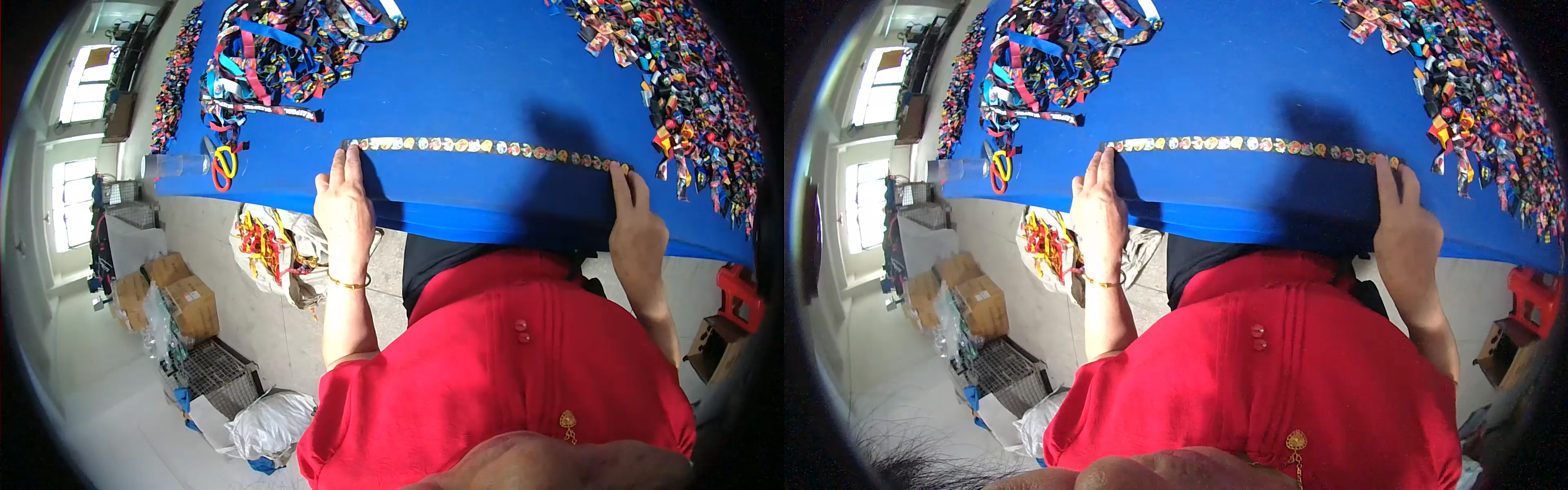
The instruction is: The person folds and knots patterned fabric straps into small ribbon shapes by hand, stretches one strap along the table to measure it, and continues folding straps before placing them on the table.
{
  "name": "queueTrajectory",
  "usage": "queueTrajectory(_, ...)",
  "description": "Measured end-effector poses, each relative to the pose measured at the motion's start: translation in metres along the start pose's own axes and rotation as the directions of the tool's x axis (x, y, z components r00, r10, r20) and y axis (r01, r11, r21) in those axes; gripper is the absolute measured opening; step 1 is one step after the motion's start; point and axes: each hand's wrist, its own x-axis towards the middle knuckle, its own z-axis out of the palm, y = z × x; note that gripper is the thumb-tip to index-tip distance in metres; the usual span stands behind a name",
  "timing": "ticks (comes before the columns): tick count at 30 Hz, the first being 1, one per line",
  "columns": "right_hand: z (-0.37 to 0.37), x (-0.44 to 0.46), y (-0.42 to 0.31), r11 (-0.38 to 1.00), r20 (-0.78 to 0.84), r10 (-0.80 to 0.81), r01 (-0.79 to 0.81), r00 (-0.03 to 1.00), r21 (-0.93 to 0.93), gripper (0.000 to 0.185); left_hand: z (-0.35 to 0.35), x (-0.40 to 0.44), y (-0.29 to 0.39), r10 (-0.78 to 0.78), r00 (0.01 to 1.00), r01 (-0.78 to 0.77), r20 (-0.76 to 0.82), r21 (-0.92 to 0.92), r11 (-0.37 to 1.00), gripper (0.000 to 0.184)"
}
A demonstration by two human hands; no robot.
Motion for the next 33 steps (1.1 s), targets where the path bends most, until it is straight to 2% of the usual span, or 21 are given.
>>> queueTrajectory(2,0.003,-0.001,0.001,1.000,-0.031,-0.024,0.023,0.999,-0.007,0.057,-0.001,0.002,0.005,-0.071,0.997,0.073,0.038,-0.043,0.996,0.062)
queueTrajectory(3,0.002,-0.001,0.001,1.000,0.007,-0.004,0.004,1.000,-0.011,0.058,0.005,0.001,0.002,-0.012,1.000,0.012,-0.021,0.010,1.000,0.060)
queueTrajectory(5,-0.002,0.001,-0.003,0.998,0.082,0.054,-0.052,0.995,-0.035,0.059,0.003,0.001,0.005,-0.022,1.000,0.022,-0.021,0.014,1.000,0.061)
queueTrajectory(8,-0.001,0.000,-0.003,0.996,0.089,0.064,-0.057,0.994,-0.069,0.060,-0.004,0.003,0.013,-0.056,0.998,0.056,0.000,-0.066,0.996,0.060)
queueTrajectory(16,0.003,-0.003,0.001,0.995,0.110,0.021,-0.011,0.994,-0.096,0.068,-0.008,0.006,0.022,-0.067,0.998,0.067,0.017,-0.015,0.998,0.050)
queueTrajectory(21,0.001,-0.003,-0.001,0.995,0.115,0.026,-0.014,0.993,-0.104,0.070,-0.004,0.006,0.024,-0.071,0.997,0.071,-0.008,-0.008,0.997,0.051)
queueTrajectory(24,0.000,-0.002,-0.003,0.994,0.134,0.038,-0.024,0.990,-0.108,0.069,-0.001,0.006,0.020,-0.046,0.999,0.045,-0.026,-0.010,0.999,0.059)
queueTrajectory(25,0.003,-0.002,-0.002,0.999,0.089,0.039,-0.035,0.995,-0.042,0.065,0.000,0.006,0.019,-0.036,0.999,0.036,-0.013,-0.008,0.999,0.059)
queueTrajectory(28,0.005,-0.002,-0.002,0.999,0.071,0.049,-0.048,0.996,-0.012,0.061,0.002,0.007,0.017,-0.019,1.000,0.019,-0.019,0.008,1.000,0.059)
queueTrajectory(33,0.007,-0.001,-0.002,0.999,0.051,0.038,-0.037,0.998,-0.028,0.059,0.006,0.006,0.010,0.041,0.999,-0.040,-0.016,0.065,0.997,0.059)
